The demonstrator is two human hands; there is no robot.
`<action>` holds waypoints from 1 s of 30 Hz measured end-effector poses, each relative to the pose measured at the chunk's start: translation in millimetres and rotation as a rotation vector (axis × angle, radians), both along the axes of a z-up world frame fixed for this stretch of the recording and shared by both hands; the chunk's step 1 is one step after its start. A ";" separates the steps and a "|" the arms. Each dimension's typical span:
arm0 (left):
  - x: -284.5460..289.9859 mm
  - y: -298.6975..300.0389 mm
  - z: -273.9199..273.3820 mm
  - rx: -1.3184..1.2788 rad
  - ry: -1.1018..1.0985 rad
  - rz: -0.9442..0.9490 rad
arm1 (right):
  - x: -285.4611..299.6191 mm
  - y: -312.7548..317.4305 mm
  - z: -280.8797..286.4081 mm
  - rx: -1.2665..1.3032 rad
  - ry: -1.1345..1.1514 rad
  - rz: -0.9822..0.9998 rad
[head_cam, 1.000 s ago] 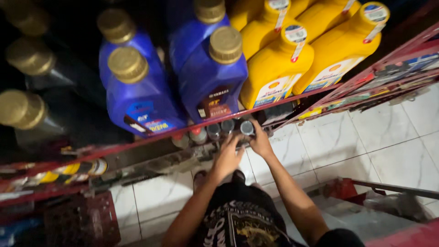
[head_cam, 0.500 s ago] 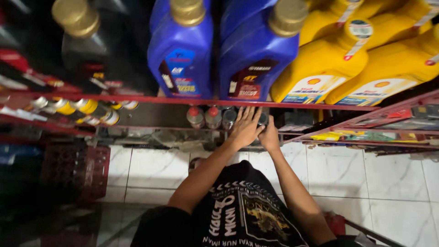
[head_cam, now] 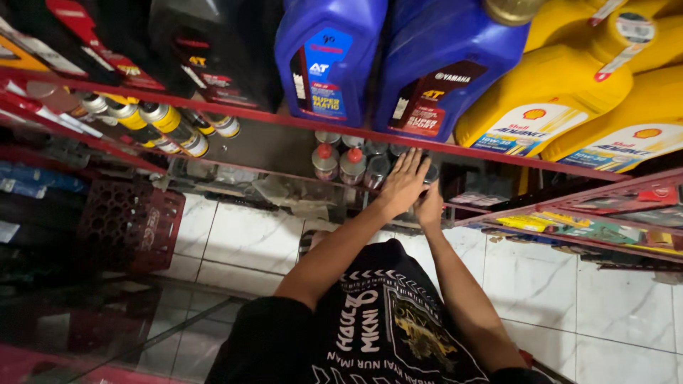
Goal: The person repeatedly picks up small red and silver cans from a red metal shelf and places them onto a glass display counter. Later, the person picks up yellow spray cans from the shelf and places them on the counter as well.
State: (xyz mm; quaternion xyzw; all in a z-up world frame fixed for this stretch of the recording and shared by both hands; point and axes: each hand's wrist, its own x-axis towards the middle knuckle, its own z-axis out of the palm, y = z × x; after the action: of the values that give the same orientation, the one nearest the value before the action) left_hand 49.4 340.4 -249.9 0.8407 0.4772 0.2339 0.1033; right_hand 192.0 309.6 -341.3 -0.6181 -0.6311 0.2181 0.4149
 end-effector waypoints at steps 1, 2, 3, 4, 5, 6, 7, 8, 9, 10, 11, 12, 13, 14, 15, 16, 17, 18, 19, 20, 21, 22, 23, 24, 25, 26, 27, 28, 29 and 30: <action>-0.1 0.2 -0.6 0.014 0.023 0.005 | 2.6 -1.9 0.6 0.073 -0.043 0.008; -0.8 -2.8 -0.1 0.028 0.047 0.009 | 5.0 -4.2 1.4 0.007 -0.137 -0.003; -2.8 -4.5 3.1 0.018 0.075 0.009 | 5.3 0.1 3.5 -0.050 -0.228 -0.015; -3.8 -8.1 8.1 0.009 0.104 0.009 | 4.1 3.3 5.6 -0.107 -0.319 -0.027; -3.5 -5.6 15.9 0.007 0.130 0.004 | 2.1 4.0 7.9 -0.017 -0.344 -0.022; -6.2 -1.5 23.4 -0.013 0.102 -0.005 | -0.9 -0.5 8.5 0.072 -0.369 -0.016; -7.0 -5.8 27.6 -0.046 0.065 -0.018 | 3.1 -9.6 8.8 0.148 -0.402 -0.011; -8.1 -8.9 30.3 -0.080 0.028 -0.031 | 6.6 -5.5 8.7 -0.009 -0.310 0.008; -8.5 -12.9 31.1 -0.082 0.017 -0.025 | 8.4 -3.4 6.5 -0.173 -0.212 0.016; -9.1 -13.6 31.3 -0.085 0.007 -0.018 | 12.8 -4.5 4.7 -0.334 -0.110 0.024; -10.2 -10.7 32.0 -0.078 -0.001 -0.014 | 17.1 -3.3 4.3 -0.366 -0.082 0.035; -10.2 -12.2 32.0 -0.080 -0.007 -0.026 | 21.8 -3.3 5.0 -0.397 -0.053 0.046; -11.2 -11.2 32.3 -0.076 -0.014 -0.031 | 25.6 0.8 7.0 -0.422 -0.024 0.063; -12.1 -11.1 32.4 -0.071 -0.020 -0.037 | 27.7 2.0 8.9 -0.397 0.218 0.027; -12.0 -10.2 32.5 -0.065 -0.012 -0.039 | 28.5 5.2 11.0 -0.362 0.456 -0.003; -12.0 -11.3 32.3 -0.059 -0.003 -0.040 | 27.8 7.8 12.7 -0.322 0.693 -0.031; -11.7 -12.3 32.1 -0.055 0.004 -0.036 | 23.0 9.6 12.8 -0.337 0.834 -0.029; -11.0 -12.3 32.1 -0.044 0.002 -0.036 | 15.4 10.7 11.9 -0.350 0.975 -0.025; -11.7 -14.0 31.8 -0.036 0.002 -0.034 | 11.2 11.6 12.0 -0.369 1.118 -0.019; -11.7 -13.3 32.0 -0.029 0.001 -0.033 | 11.0 15.4 13.5 -0.384 1.158 -0.001; -12.3 -13.7 31.9 -0.035 -0.003 -0.037 | 8.0 16.6 13.4 -0.403 1.199 0.015; -12.7 -13.7 32.2 -0.042 -0.008 -0.041 | 4.9 17.7 12.9 -0.423 1.241 0.031; -12.3 -13.3 33.2 -0.048 -0.015 -0.044 | 1.5 19.1 12.4 -0.420 1.243 0.019; -12.0 -13.6 34.4 -0.059 -0.015 -0.044 | -3.2 20.3 11.4 -0.417 1.246 0.008; -12.3 -13.5 36.0 -0.071 -0.015 -0.043 | -5.8 22.4 11.3 -0.413 1.249 -0.003; -12.7 -12.7 37.8 -0.082 -0.015 -0.043 | -2.3 24.8 13.0 -0.430 1.252 0.031; -13.9 -14.3 38.6 -0.084 -0.016 -0.048 | 3.5 22.9 14.4 -0.450 1.258 0.059; -15.2 -15.2 39.1 -0.086 -0.017 -0.052 | 6.8 21.4 14.8 -0.470 1.264 0.088; -14.0 -14.6 39.8 -0.087 -0.022 -0.055 | 5.7 23.3 14.0 -0.446 1.254 0.076; -12.8 -12.6 40.1 -0.083 -0.009 -0.053 | 2.0 26.2 12.3 -0.422 1.243 0.065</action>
State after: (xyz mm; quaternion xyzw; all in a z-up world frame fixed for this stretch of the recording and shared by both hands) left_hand 36.5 327.8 -209.8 0.8470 0.4635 0.2150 0.1465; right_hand 194.0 335.9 -329.0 -0.4258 -0.2357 0.6660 0.5653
